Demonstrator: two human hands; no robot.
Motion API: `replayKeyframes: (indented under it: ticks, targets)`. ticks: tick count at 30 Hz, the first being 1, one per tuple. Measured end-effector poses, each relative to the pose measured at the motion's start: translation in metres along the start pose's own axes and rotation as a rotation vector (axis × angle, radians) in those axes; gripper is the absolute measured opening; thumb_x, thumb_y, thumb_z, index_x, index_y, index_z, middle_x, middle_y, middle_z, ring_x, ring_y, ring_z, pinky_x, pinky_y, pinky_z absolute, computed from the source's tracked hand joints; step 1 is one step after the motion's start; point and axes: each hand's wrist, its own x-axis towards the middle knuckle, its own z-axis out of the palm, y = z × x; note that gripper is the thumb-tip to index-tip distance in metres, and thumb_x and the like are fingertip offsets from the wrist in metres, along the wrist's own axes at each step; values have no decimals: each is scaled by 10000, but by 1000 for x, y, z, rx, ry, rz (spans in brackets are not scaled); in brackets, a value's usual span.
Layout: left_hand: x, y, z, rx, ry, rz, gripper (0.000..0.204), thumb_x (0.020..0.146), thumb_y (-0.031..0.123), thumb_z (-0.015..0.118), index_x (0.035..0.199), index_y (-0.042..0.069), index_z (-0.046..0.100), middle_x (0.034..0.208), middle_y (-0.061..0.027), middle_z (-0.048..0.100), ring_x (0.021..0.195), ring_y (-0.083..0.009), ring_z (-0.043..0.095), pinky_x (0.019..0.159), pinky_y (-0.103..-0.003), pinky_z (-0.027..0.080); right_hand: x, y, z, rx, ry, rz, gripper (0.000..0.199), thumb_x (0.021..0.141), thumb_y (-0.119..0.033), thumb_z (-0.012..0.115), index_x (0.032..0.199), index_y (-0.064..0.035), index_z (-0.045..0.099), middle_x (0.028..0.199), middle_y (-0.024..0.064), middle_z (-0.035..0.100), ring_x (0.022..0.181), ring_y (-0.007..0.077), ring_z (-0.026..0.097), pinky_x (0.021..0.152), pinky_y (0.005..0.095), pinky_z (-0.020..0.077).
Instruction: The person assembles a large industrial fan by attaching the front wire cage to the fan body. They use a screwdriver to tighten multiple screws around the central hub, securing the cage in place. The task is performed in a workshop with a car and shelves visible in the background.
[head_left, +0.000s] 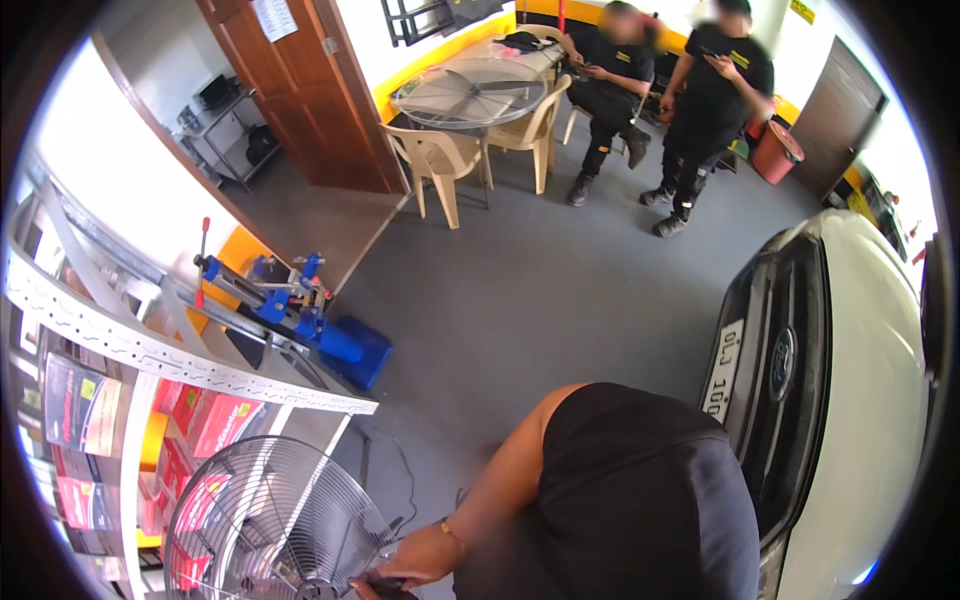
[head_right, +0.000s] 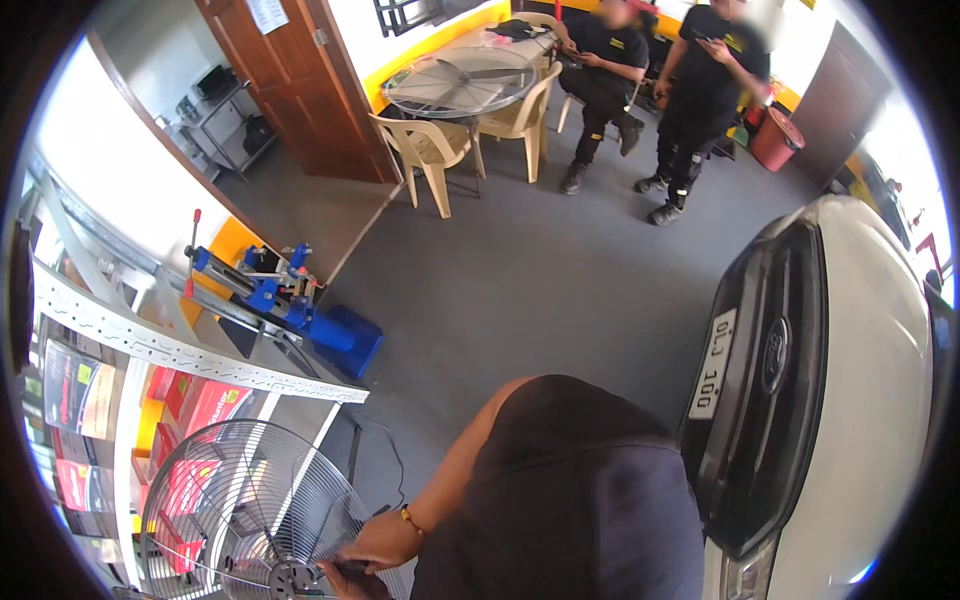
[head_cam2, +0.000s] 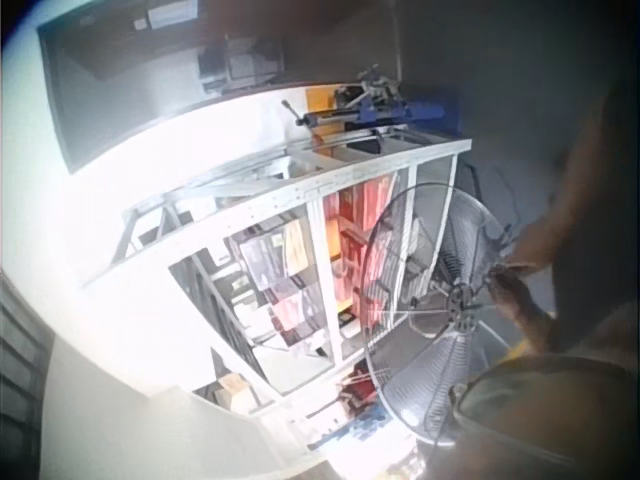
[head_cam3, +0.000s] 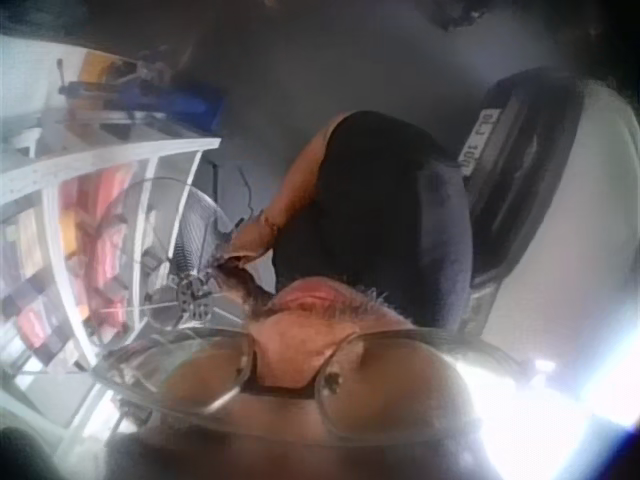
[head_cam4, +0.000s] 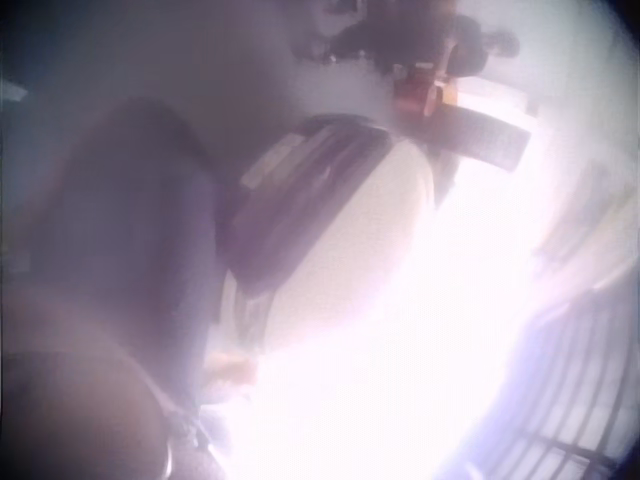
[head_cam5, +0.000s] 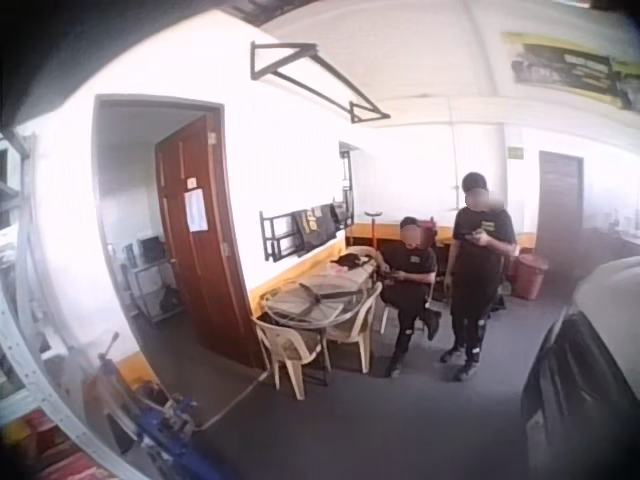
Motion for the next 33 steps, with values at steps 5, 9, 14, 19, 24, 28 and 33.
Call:
replayKeyframes:
  ticks: [5, 9, 14, 19, 24, 28, 33]
  targets:
    - [9, -12, 1, -492, -136, 134, 517, 982, 414, 479, 1355, 56, 467, 1132, -122, 593, 1027, -242, 555, 880, -381, 403, 1, -15, 12, 790, 279, 423, 463, 1015, -419, 414, 901, 7, 554, 639, 131, 635, 515, 230, 637, 475, 358, 506]
    - [22, -17, -2, -687, -398, 107, 513, 918, 251, 600, 1366, 53, 449, 1142, -73, 610, 1015, -217, 597, 853, -375, 489, 5, -29, 32, 1010, 246, 661, 603, 1040, -465, 295, 773, 3, 565, 575, 131, 619, 426, 211, 606, 404, 332, 484]
    - [15, -22, -9, -775, -491, 160, 621, 867, 145, 614, 1440, 50, 393, 1317, -70, 553, 1216, -244, 514, 1055, -431, 385, 7, -44, 49, 1231, 380, 812, 607, 1027, -518, 325, 776, -37, 597, 550, 86, 585, 432, 186, 575, 422, 323, 457]
    - [16, -28, -5, -754, -353, 128, 367, 932, 94, 594, 1283, 38, 503, 1169, -111, 627, 1062, -246, 601, 950, -418, 460, -12, -48, 42, 847, 478, 669, 517, 998, -512, 445, 1024, -18, 595, 738, 90, 650, 624, 169, 624, 557, 303, 517]
    - [24, -19, 5, -663, -155, 14, 257, 918, 134, 661, 1128, 78, 524, 939, -44, 580, 896, -182, 583, 794, -378, 502, -23, -34, 48, -711, 577, -41, 428, 918, -352, 626, 1218, -55, 556, 839, 135, 658, 635, 291, 625, 582, 410, 502]
    - [20, -7, 7, -754, -333, -1, 273, 927, 160, 652, 1155, 76, 527, 1070, -71, 623, 958, -179, 598, 814, -397, 500, -15, -21, 55, -342, 649, 249, 340, 922, -297, 621, 1158, -53, 599, 747, 131, 645, 603, 274, 607, 559, 406, 480]
    - [23, -11, 4, -682, -313, 25, 277, 927, 213, 655, 1136, 78, 533, 1176, -101, 629, 1019, -190, 601, 865, -374, 470, -5, -17, 36, 1220, 560, 753, 309, 947, -292, 574, 1095, -23, 611, 715, 139, 638, 628, 310, 616, 584, 403, 496]
